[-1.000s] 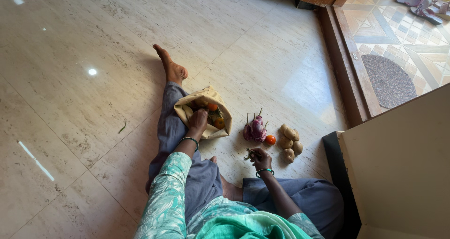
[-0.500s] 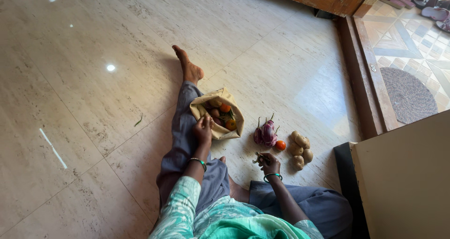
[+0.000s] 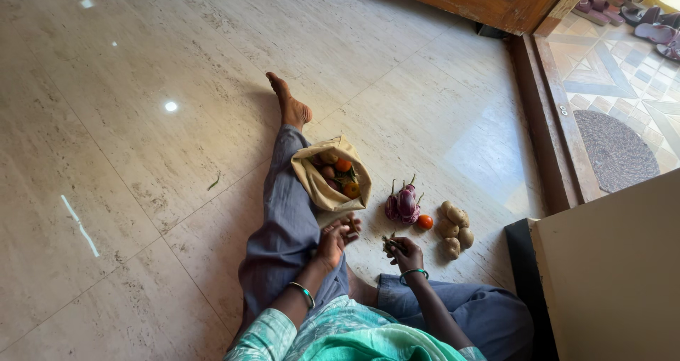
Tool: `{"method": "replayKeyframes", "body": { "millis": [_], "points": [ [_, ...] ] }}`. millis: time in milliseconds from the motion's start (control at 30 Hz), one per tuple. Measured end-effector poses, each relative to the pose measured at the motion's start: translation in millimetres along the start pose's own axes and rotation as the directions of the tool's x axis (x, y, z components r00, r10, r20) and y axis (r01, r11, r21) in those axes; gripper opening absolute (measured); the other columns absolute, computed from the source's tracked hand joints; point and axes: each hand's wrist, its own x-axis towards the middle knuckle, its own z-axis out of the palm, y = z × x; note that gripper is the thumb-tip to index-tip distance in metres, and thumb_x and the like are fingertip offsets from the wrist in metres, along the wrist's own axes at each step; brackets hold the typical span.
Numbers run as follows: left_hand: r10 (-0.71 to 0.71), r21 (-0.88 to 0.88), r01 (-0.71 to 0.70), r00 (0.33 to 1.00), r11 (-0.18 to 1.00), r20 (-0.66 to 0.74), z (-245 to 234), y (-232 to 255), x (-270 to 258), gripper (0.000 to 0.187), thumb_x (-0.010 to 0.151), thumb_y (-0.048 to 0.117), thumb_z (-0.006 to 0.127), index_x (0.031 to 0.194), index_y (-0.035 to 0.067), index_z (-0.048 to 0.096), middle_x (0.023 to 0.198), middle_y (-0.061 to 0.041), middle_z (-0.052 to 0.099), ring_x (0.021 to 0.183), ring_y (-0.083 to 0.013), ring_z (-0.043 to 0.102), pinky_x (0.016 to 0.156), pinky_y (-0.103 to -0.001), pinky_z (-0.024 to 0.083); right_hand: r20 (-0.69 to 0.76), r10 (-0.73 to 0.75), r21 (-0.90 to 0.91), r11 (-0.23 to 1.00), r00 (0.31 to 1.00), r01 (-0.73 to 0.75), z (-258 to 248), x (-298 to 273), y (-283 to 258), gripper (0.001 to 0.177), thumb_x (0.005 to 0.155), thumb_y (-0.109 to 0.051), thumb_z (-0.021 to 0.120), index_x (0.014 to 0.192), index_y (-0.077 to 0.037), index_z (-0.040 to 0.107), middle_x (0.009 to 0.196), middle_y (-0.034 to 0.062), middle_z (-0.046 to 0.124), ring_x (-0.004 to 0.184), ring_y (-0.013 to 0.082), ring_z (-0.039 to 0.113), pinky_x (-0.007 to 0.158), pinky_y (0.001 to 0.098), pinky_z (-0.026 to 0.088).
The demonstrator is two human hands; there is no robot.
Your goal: The person sits on the floor and sorts vegetables from a cloth bag. They remove eggplants, potatoes, tomatoes, and chilies, placing them on the floor in separate piles.
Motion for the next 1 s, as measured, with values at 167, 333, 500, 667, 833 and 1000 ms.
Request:
{"method": "replayKeyframes", "body": {
  "millis": [167,333,500,667,833,1000],
  "points": [
    [-0.144,0.344,0.126,0.989,0.930,0.028,5.0,-50.6,-6.3,0.029,0.091,-0.001,0.073,0.119,0.000,0.063,0.106,-0.018,0.076,0.088,-0.0209,0.076,0.076,-0.034,0.066,-0.097,-0.028,-0.043,0.999,0.995,0.024,4.4,-21.1,-1.0,0.022,0.092,-0.001,0.067,0.113,-0.003,0.072,0.099,0.0121,0.078,0.079,0.0188,0.077,0.059,0.0312,0.063],
    [-0.210,0.503,0.216,0.975,0.837,-0.069,9.7,-71.2,2.8,0.041,0.086,-0.003,0.078,0.119,0.011,0.057,0.095,-0.018,0.076,0.078,-0.0224,0.072,0.066,-0.033,0.061,-0.075,-0.482,-0.499,0.776,0.873,0.386,21.0,-35.1,-14.6,0.024,0.083,0.000,0.072,0.105,-0.008,0.076,0.094,0.0127,0.074,0.081,0.0266,0.076,0.069,0.0353,0.061],
    [-0.148,0.546,0.037,0.976,0.837,0.161,16.0,-78.1,0.6,0.034,0.080,-0.012,0.077,0.113,-0.003,0.073,0.100,-0.009,0.076,0.085,-0.0150,0.073,0.075,-0.031,0.065,0.095,-0.524,-0.594,0.652,0.846,0.471,35.1,-41.4,-17.0,0.029,0.078,0.003,0.071,0.100,-0.013,0.080,0.095,0.0115,0.071,0.081,0.0305,0.074,0.071,0.0385,0.061],
    [-0.163,0.497,0.099,0.983,0.862,0.086,11.7,-75.7,-0.5,0.044,0.076,-0.014,0.080,0.118,-0.003,0.071,0.100,-0.010,0.077,0.087,-0.0153,0.074,0.080,-0.033,0.066,0.063,-0.535,-0.591,0.661,0.843,0.463,35.0,-24.2,-11.6,0.031,0.079,0.007,0.067,0.101,-0.011,0.079,0.097,0.0111,0.071,0.083,0.0307,0.074,0.072,0.0385,0.061],
    [-0.153,0.459,0.130,0.988,0.879,0.015,7.3,-71.8,2.9,0.054,0.073,-0.013,0.082,0.125,-0.003,0.066,0.102,-0.013,0.077,0.088,-0.0193,0.075,0.080,-0.034,0.067,0.146,-0.516,-0.633,0.606,0.844,0.481,36.1,-36.9,2.9,0.029,0.082,0.006,0.065,0.100,-0.011,0.080,0.095,0.0114,0.070,0.083,0.0315,0.073,0.072,0.0395,0.060],
    [-0.221,0.453,0.156,0.971,0.878,0.093,8.4,-78.5,-1.0,0.055,0.075,-0.014,0.078,0.128,-0.005,0.065,0.108,-0.013,0.076,0.090,-0.0197,0.077,0.079,-0.035,0.067,0.066,-0.441,-0.582,0.711,0.895,0.393,30.4,-20.5,-2.8,0.027,0.078,0.004,0.067,0.098,-0.011,0.079,0.096,0.0121,0.068,0.084,0.0310,0.073,0.072,0.0392,0.061]
  ]
}}
